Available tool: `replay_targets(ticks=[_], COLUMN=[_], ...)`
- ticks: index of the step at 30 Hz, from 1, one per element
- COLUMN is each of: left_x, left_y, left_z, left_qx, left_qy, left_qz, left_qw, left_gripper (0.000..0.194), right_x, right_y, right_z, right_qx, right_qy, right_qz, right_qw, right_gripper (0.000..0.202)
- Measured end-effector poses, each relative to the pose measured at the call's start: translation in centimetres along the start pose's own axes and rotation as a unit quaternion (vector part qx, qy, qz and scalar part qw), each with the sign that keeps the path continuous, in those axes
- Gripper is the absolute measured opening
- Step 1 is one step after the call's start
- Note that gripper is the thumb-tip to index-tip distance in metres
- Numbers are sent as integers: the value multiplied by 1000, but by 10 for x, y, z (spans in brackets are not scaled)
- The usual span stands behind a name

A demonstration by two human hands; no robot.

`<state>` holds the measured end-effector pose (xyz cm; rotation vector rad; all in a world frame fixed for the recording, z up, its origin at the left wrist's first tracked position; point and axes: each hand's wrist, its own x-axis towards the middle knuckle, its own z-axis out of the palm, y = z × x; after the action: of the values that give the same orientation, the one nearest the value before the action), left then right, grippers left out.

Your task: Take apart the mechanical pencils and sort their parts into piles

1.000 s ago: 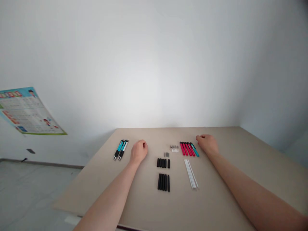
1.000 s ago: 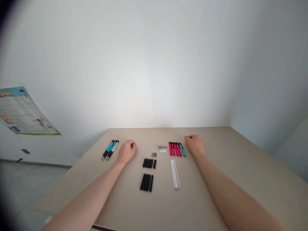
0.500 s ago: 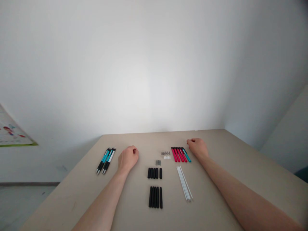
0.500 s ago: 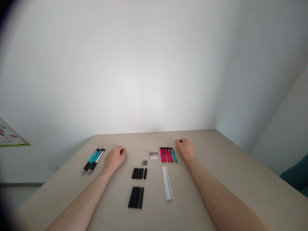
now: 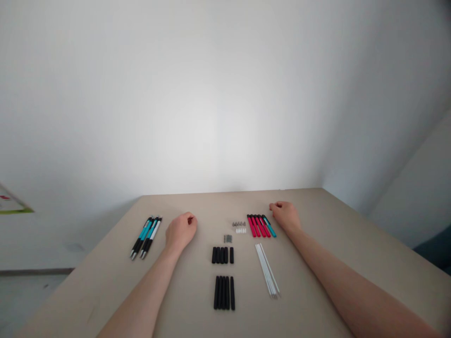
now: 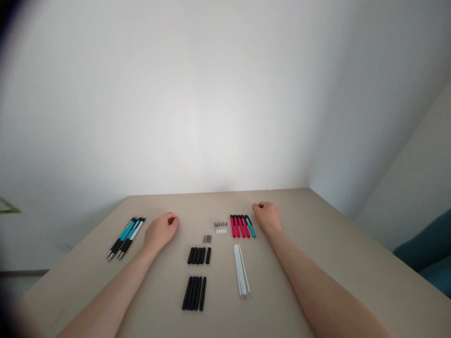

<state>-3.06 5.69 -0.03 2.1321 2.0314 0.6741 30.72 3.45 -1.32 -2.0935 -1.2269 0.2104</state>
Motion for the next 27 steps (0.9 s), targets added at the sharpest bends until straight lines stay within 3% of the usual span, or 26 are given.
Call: replay_targets(ticks=[10,20,27], left_x=[-10,-22,-35], left_y=[-5,-6,-3], left_z=[-3,-6,-11], left_qx=[-57,-90,-112], left_qy=[-52,-36,-3], left_qz=[20,10,54], left_qw=[997,995,992], left_gripper=[21,20,18], right_x=[-4,-21,-32], right_y=[1,-4,3], right_z=[0,-9,-15], right_qx=[13,123,212], right_qy=[-5,8,59], right_qz=[15,-3,-14], right_qw=[1000,992,975], right_gripper=[31,32,36])
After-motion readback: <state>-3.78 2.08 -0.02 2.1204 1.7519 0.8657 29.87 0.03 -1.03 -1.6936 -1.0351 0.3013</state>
